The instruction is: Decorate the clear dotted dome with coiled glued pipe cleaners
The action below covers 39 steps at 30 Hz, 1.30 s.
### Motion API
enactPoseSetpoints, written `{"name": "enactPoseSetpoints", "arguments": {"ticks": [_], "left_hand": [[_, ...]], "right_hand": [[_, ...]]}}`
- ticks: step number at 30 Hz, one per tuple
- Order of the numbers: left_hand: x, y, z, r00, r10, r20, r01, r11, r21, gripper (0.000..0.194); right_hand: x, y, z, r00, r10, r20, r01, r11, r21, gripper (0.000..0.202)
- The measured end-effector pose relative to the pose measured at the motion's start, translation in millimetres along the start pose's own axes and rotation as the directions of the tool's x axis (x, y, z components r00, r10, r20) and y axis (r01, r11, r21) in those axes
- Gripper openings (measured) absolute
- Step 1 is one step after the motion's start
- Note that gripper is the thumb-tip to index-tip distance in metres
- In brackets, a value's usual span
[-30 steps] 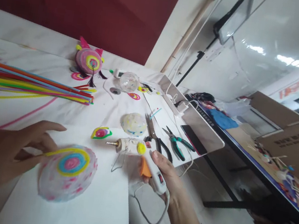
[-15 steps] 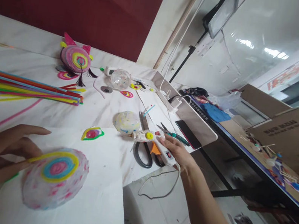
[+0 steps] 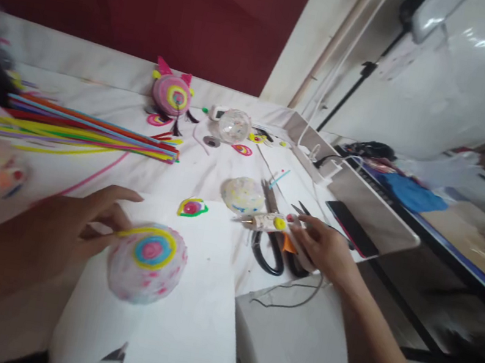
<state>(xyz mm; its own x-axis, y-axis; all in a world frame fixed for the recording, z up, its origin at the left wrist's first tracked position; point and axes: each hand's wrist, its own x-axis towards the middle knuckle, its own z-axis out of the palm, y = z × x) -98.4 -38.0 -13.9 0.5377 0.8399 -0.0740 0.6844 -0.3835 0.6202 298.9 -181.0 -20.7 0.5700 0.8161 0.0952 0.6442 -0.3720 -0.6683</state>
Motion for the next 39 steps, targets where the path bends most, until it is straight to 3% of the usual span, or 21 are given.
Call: {"name": "enactPoseSetpoints", "arguments": {"ticks": [2, 5, 8, 10, 13, 17, 20, 28, 39], "left_hand": [[-1.7, 6.1, -4.0, 0.996, 0.024, 0.082, -0.018, 0.997, -0.076, 0.044], [-5.7, 8.6, -7.3, 0.998, 0.041, 0.054, -0.032, 0.988, -0.15, 0.042], [-9.8, 8.5, -6.8, 0.998, 0.056, 0.039, -0.049, 0.986, -0.157, 0.04], [-10.2, 7.2, -5.7, 0.997, 0.066, 0.032, -0.06, 0.987, -0.149, 0.04], [-7.0, 2.8, -4.3, 0.993, 0.105, 0.048, -0.099, 0.988, -0.12, 0.043], [-2.7, -2.7, -5.4, 0.983, 0.17, 0.072, -0.166, 0.984, -0.061, 0.044], [-2.8, -2.8, -7.8, 0.966, 0.243, 0.088, -0.244, 0.97, -0.008, 0.038], [-6.2, -2.7, -10.1, 0.914, 0.391, 0.109, -0.398, 0.916, 0.045, 0.036], [-10.3, 1.2, -11.2, 0.924, 0.364, 0.121, -0.371, 0.928, 0.041, 0.036]], "right_hand": [[-2.8, 1.4, 1.8, 0.994, -0.085, -0.074, 0.067, 0.972, -0.224, 0.057], [-12.1, -2.3, 3.9, 0.97, -0.217, -0.112, 0.15, 0.891, -0.429, 0.06], [-31.9, -20.5, 9.9, 0.89, -0.412, -0.193, 0.276, 0.826, -0.492, 0.049], [-50.6, -41.4, 21.1, 0.837, -0.51, -0.199, 0.4, 0.818, -0.413, 0.034], [-78.9, -78.7, 50.4, 0.823, -0.568, 0.007, 0.567, 0.822, -0.043, 0.021], [-98.4, -118.4, 91.9, 0.792, -0.594, 0.137, 0.565, 0.8, 0.203, 0.037], [-98.7, -132.2, 107.8, 0.785, -0.589, 0.19, 0.532, 0.799, 0.279, 0.046], [-93.3, -136.9, 109.9, 0.746, -0.604, 0.281, 0.534, 0.794, 0.29, 0.044], [-90.2, -142.1, 100.2, 0.694, -0.633, 0.343, 0.604, 0.771, 0.202, 0.042]]}}
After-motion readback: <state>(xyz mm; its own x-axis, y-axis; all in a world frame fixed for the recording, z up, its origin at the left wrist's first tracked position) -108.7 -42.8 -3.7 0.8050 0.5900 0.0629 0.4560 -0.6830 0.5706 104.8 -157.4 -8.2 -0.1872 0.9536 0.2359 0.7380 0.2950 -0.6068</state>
